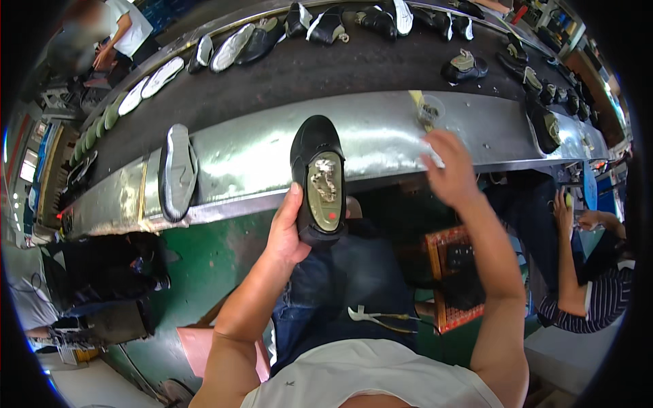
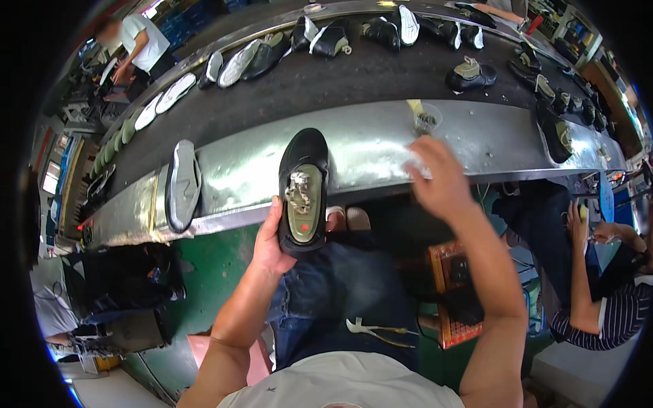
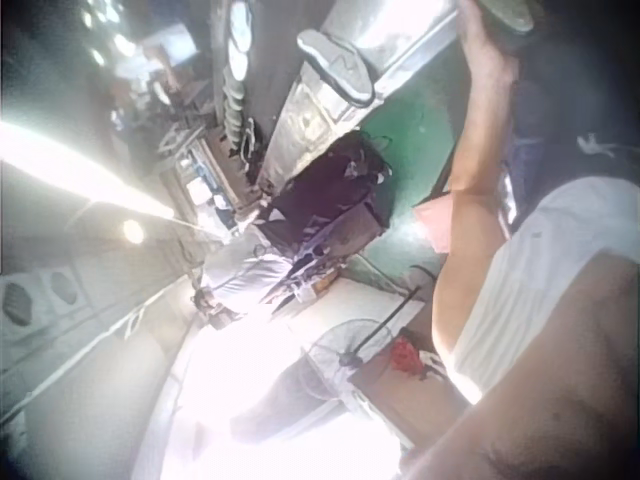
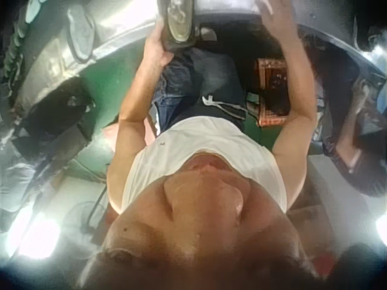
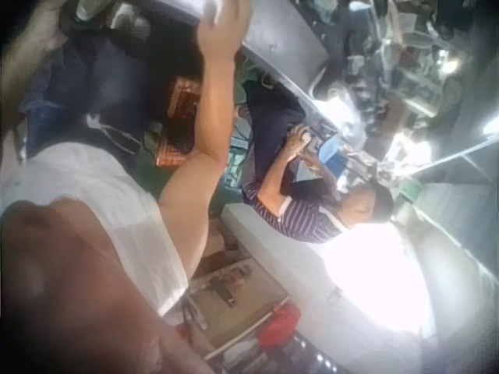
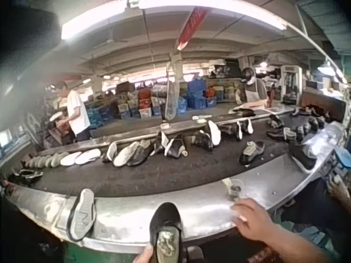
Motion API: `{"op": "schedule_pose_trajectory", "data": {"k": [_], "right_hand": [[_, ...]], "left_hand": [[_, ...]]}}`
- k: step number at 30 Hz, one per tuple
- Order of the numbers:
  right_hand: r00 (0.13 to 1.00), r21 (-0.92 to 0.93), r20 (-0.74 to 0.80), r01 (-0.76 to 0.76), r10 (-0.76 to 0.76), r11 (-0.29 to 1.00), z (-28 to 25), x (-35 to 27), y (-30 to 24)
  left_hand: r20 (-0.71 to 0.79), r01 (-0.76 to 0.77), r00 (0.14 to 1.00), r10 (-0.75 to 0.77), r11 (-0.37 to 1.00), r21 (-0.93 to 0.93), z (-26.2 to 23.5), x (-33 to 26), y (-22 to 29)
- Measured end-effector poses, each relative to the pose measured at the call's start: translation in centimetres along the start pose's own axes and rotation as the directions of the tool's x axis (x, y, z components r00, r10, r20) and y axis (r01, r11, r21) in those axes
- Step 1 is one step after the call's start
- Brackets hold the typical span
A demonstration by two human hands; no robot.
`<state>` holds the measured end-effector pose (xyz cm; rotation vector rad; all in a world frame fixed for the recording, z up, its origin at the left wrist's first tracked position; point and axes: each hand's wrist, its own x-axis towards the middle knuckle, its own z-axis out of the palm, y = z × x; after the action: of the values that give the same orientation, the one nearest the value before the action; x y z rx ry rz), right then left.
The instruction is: Trimming or pulling excess material from shoe soles using pliers and placing them on a conveyor belt.
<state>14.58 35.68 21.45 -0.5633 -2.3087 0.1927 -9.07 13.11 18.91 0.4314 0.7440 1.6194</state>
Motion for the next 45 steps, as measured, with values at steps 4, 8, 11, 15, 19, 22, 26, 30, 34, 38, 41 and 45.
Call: {"op": "schedule_pose_trajectory", "data": {"k": [4,8,11,15,19,22,26,30,34,38,41,45], "right_hand": [[0.982,-0.294,-0.019,-0.183,0.185,0.938,0.2,-1.1,15.6],[0.876,-0.408,-0.015,-0.446,0.483,0.796,1.2,-1.6,19.1],[0.890,-0.395,0.028,-0.409,0.455,0.823,1.3,-1.2,18.7],[0.889,-0.377,0.045,-0.407,0.455,0.832,0.8,-0.2,18.6],[0.874,-0.360,0.069,-0.427,0.481,0.829,0.3,0.0,19.3],[0.870,-0.353,0.089,-0.428,0.486,0.832,0.0,-0.2,19.4],[0.860,-0.310,0.131,-0.437,0.493,0.844,0.7,0.9,18.9],[0.864,-0.311,0.159,-0.415,0.477,0.855,1.3,1.6,18.7],[0.844,-0.374,0.180,-0.416,0.505,0.829,0.3,1.6,18.6],[0.866,-0.348,0.186,-0.383,0.463,0.856,1.4,2.2,18.3],[0.852,-0.396,0.202,-0.380,0.483,0.836,1.3,2.1,18.1],[0.852,-0.397,0.210,-0.375,0.480,0.838,1.5,2.1,18.0]], "left_hand": [[0.044,0.146,0.988,-0.150,0.986,0.079,0.8,9.7,2.9],[0.125,0.205,0.967,-0.224,0.968,0.146,3.2,22.6,6.2],[-0.165,0.089,0.986,-0.029,0.927,0.366,4.4,34.1,7.7],[0.102,-0.030,0.930,0.354,-0.205,0.978,4.4,41.5,3.7],[0.276,-0.169,0.880,0.387,-0.288,0.943,2.9,44.7,3.2],[0.094,-0.220,0.899,0.428,0.254,0.942,1.8,47.5,4.5],[0.018,0.002,0.604,0.797,-0.024,1.000,-4.2,55.1,10.0],[-0.154,-0.027,0.744,0.651,0.259,0.966,-6.6,59.6,11.8],[-0.038,0.052,0.754,0.656,-0.003,0.999,-4.3,61.1,10.1],[-0.267,0.341,0.448,0.853,0.113,0.933,-8.0,63.8,15.1],[-0.425,0.400,0.620,0.659,0.201,0.894,-8.2,65.0,16.6],[-0.404,0.457,0.707,0.581,0.060,0.887,-10.3,65.9,18.2]]}}
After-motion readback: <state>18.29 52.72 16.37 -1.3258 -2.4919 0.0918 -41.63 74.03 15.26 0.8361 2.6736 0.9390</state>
